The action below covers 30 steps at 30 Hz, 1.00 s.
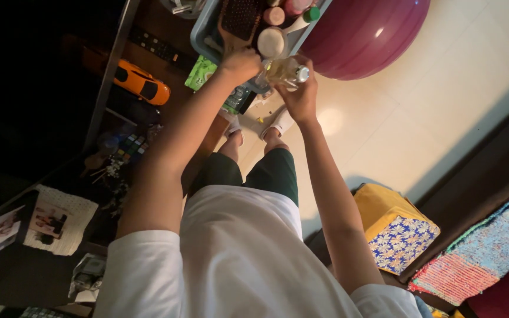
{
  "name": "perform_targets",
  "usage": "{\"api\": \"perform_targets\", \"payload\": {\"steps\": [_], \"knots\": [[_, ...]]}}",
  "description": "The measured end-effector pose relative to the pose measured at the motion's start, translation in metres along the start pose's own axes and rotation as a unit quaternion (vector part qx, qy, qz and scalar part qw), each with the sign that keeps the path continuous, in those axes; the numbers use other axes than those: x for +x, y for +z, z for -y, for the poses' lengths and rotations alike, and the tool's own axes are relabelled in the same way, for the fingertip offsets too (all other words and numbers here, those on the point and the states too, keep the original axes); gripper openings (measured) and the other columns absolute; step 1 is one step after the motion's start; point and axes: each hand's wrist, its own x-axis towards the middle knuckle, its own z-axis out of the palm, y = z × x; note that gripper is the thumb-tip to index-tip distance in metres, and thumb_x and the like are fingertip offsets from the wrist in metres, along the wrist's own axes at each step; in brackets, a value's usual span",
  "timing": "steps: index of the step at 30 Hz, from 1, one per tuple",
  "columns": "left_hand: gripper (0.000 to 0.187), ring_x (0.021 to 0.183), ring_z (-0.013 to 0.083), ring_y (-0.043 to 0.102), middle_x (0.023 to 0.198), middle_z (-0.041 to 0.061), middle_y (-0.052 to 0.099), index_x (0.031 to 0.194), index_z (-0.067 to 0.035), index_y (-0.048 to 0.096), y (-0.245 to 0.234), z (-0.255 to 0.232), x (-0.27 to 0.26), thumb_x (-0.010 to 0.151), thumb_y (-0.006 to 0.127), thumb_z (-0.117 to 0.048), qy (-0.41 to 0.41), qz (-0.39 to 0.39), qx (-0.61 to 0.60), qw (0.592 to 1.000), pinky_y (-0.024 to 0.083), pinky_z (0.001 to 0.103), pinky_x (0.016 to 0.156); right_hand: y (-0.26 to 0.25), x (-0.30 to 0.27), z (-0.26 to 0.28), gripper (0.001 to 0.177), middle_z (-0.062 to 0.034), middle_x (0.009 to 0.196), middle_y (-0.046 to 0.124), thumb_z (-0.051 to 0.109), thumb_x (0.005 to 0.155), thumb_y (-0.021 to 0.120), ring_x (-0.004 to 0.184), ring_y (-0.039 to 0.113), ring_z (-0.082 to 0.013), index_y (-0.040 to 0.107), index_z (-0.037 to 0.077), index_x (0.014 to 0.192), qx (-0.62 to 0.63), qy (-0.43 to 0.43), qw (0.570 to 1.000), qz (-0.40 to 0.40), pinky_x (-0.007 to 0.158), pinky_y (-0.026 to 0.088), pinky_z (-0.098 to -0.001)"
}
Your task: The recorder organizes various personal care and cosmetic items into a plastic tray.
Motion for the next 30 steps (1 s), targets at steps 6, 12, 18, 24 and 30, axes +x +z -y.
{"api": "perform_targets", "payload": {"steps": [6,12,18,24,30], "knots": [[0.010,0.122,0.0313,0.063,0.110,0.013,0.074,0.082,-0.003,0.079,-0.083,-0.007,-0.022,0.081,0.069,-0.005,0.017,0.043,0.018,0.999,0.060,0.040,0.090,0.003,0.003,0.001,0.071,-0.0121,0.125,0.067,-0.001,0.081,0.093,0.117,0.070,-0.0208,0.048,0.001,0.135,0.001,0.001,1.000,-0.004,0.100,0.063,-0.0360],[0.012,0.116,0.0278,0.066,0.117,0.009,0.072,0.090,-0.004,0.079,-0.079,-0.009,-0.024,0.082,0.070,-0.001,0.014,0.001,0.025,1.000,0.058,0.040,0.096,0.003,0.003,0.003,0.069,-0.0128,0.124,0.067,-0.005,0.081,0.092,0.119,0.069,-0.0219,0.049,0.001,0.135,0.006,-0.015,1.000,0.012,0.103,0.062,-0.0373],[0.027,0.114,0.0280,0.065,0.120,0.010,0.072,0.111,-0.002,0.076,-0.078,0.013,-0.033,0.085,0.070,-0.002,0.056,-0.064,0.025,0.996,0.059,0.039,0.094,0.007,0.004,0.004,0.066,-0.0132,0.122,0.066,-0.003,0.084,0.087,0.114,0.070,-0.0214,0.048,0.001,0.137,-0.006,0.020,1.000,0.020,0.096,0.065,-0.0352],[0.012,0.122,0.0273,0.062,0.116,0.008,0.073,0.095,-0.006,0.078,-0.121,0.010,-0.062,0.085,0.072,-0.006,0.055,-0.012,-0.035,0.998,0.054,0.042,0.100,0.017,0.005,-0.009,0.061,-0.0164,0.123,0.067,0.004,0.078,0.088,0.118,0.068,-0.0351,0.057,0.002,0.131,-0.122,-0.052,0.990,0.044,0.100,0.055,-0.0458],[0.010,0.137,0.0233,0.056,0.116,0.004,0.077,0.092,-0.008,0.081,-0.142,0.001,-0.057,0.090,0.071,-0.004,0.076,0.143,0.148,0.976,0.045,0.037,0.121,0.039,0.010,-0.018,0.061,-0.0123,0.119,0.067,0.012,0.072,0.088,0.117,0.059,-0.0364,0.061,0.008,0.126,-0.282,-0.050,0.958,0.031,0.104,0.042,-0.0478]]}}
